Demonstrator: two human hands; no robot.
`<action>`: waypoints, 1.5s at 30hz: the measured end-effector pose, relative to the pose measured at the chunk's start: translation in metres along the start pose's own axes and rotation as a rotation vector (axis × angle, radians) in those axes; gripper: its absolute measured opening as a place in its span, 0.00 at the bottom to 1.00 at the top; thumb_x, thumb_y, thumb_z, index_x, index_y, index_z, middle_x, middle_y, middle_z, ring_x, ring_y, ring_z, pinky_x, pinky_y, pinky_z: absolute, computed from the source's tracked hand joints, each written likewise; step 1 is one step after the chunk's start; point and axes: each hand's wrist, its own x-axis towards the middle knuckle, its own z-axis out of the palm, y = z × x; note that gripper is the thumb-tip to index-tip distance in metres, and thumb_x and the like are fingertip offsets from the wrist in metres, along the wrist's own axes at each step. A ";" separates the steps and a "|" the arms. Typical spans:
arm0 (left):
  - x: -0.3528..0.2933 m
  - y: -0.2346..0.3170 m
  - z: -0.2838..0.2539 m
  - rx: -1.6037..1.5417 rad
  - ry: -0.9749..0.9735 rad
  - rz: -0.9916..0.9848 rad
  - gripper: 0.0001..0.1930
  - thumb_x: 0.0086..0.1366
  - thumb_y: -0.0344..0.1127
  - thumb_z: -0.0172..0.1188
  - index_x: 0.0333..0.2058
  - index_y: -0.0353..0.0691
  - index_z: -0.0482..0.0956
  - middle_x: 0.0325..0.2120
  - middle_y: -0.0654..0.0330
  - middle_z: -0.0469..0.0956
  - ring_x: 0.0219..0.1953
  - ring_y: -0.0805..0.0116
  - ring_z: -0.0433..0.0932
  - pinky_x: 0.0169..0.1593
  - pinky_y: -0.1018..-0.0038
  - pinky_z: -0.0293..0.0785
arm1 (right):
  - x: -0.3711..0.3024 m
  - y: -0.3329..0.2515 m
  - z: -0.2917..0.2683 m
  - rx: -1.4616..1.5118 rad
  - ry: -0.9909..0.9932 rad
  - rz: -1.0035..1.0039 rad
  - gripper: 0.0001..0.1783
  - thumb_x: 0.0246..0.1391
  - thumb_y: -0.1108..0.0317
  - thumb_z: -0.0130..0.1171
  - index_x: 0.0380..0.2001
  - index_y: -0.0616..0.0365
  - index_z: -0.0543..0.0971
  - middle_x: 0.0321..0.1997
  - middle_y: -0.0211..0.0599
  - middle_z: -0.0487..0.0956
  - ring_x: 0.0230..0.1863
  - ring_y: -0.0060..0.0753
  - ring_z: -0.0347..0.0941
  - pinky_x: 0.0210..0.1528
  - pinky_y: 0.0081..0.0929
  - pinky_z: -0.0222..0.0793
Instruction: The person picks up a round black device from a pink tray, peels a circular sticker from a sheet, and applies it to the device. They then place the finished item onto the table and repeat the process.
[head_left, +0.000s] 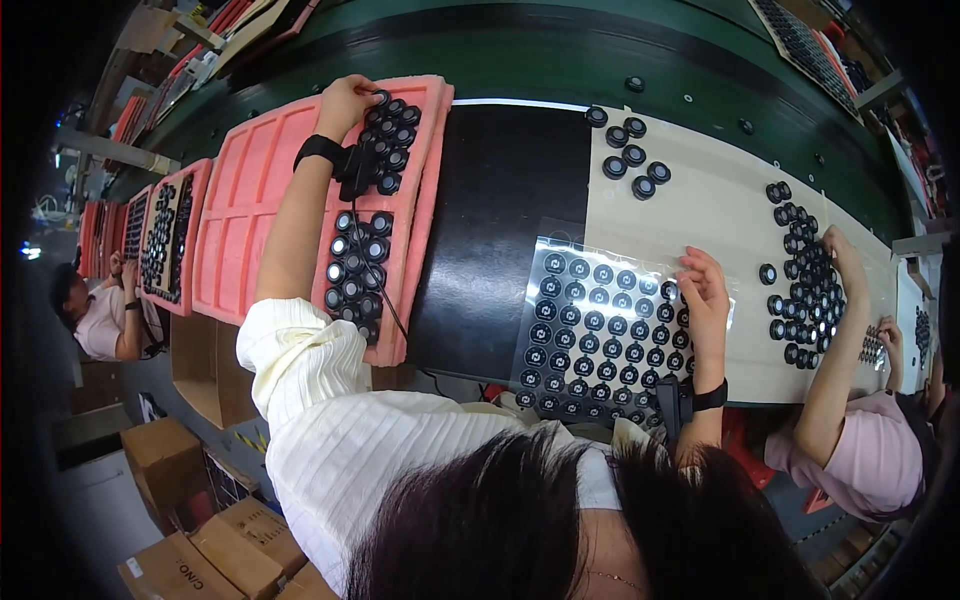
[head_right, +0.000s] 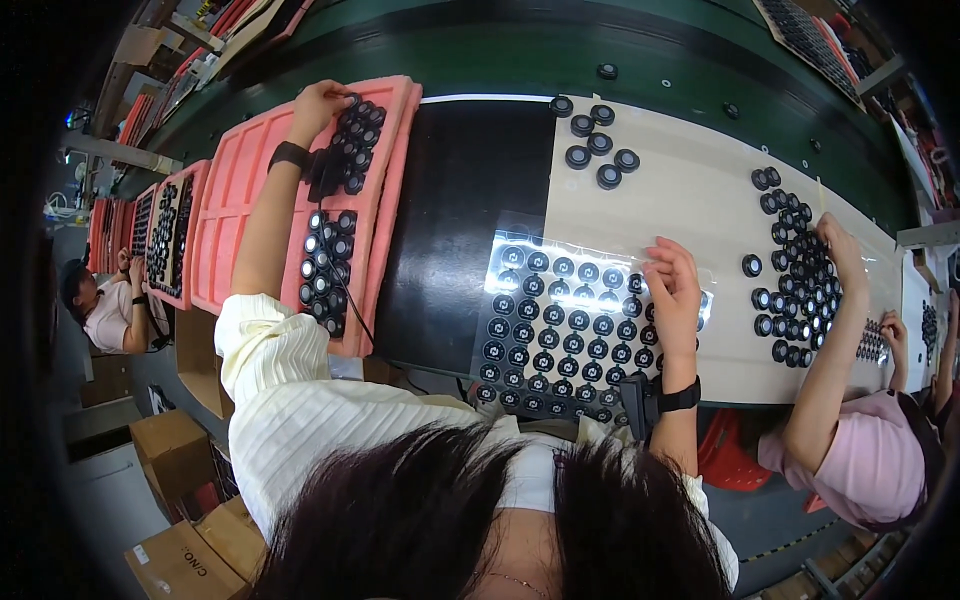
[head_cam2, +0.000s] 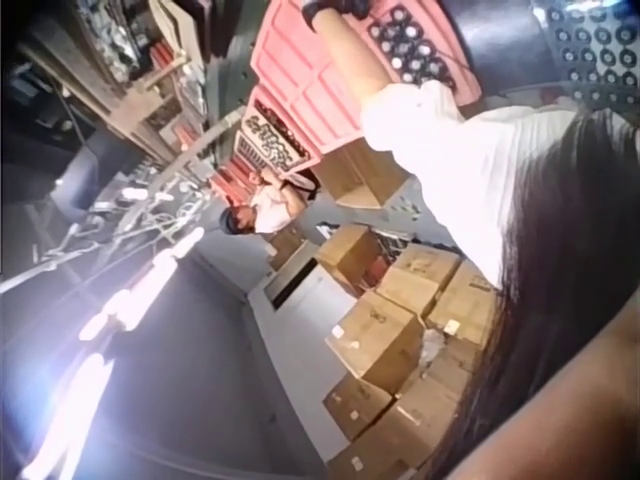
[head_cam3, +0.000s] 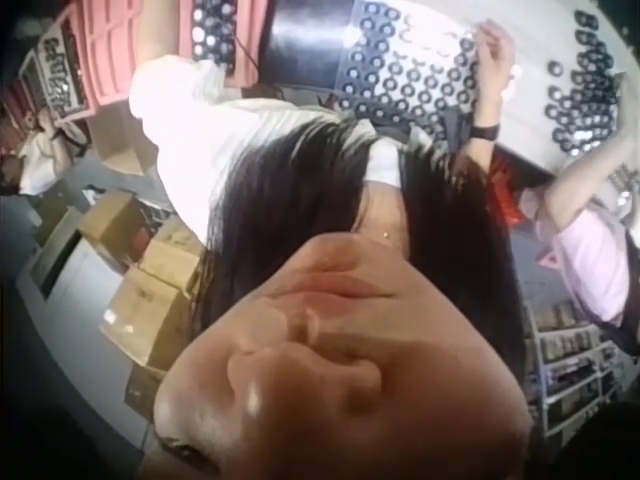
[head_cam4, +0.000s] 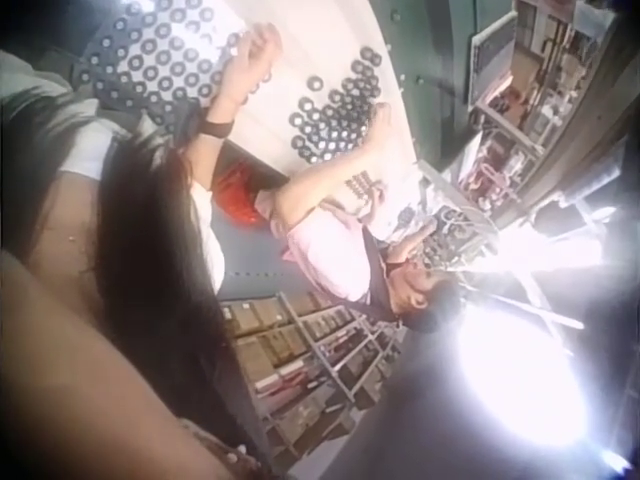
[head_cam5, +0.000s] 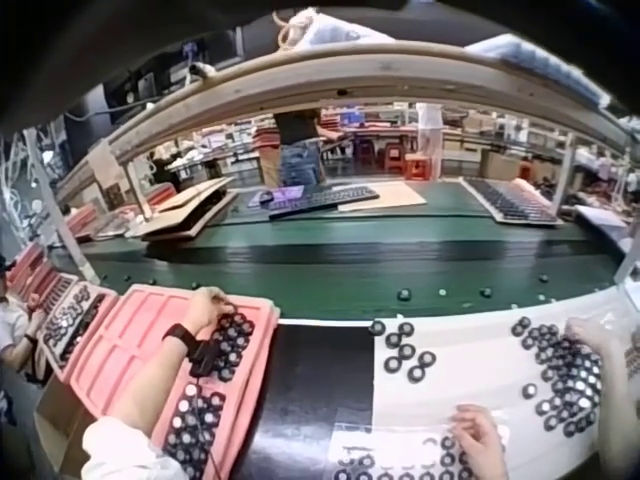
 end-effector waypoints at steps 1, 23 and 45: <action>-0.001 0.002 -0.002 0.077 -0.017 -0.006 0.08 0.47 0.31 0.60 0.25 0.31 0.76 0.18 0.55 0.75 0.21 0.68 0.74 0.27 0.75 0.70 | 0.000 0.000 0.000 0.006 -0.004 -0.002 0.10 0.46 0.79 0.49 0.35 0.62 0.71 0.48 0.35 0.66 0.33 0.16 0.67 0.35 0.12 0.64; -0.043 0.069 -0.005 0.332 -0.117 0.310 0.11 0.54 0.36 0.55 0.33 0.35 0.73 0.25 0.57 0.74 0.26 0.67 0.72 0.33 0.76 0.67 | 0.008 -0.004 -0.047 -0.094 -0.028 0.088 0.16 0.47 0.70 0.52 0.41 0.61 0.70 0.35 0.31 0.74 0.35 0.21 0.70 0.39 0.17 0.64; -0.325 0.164 0.077 0.212 -0.636 0.643 0.34 0.47 0.33 0.59 0.54 0.41 0.57 0.56 0.52 0.53 0.59 0.56 0.52 0.57 0.60 0.49 | -0.004 0.000 -0.097 0.231 -0.233 0.305 0.10 0.49 0.66 0.54 0.32 0.61 0.75 0.27 0.29 0.76 0.29 0.17 0.70 0.33 0.15 0.66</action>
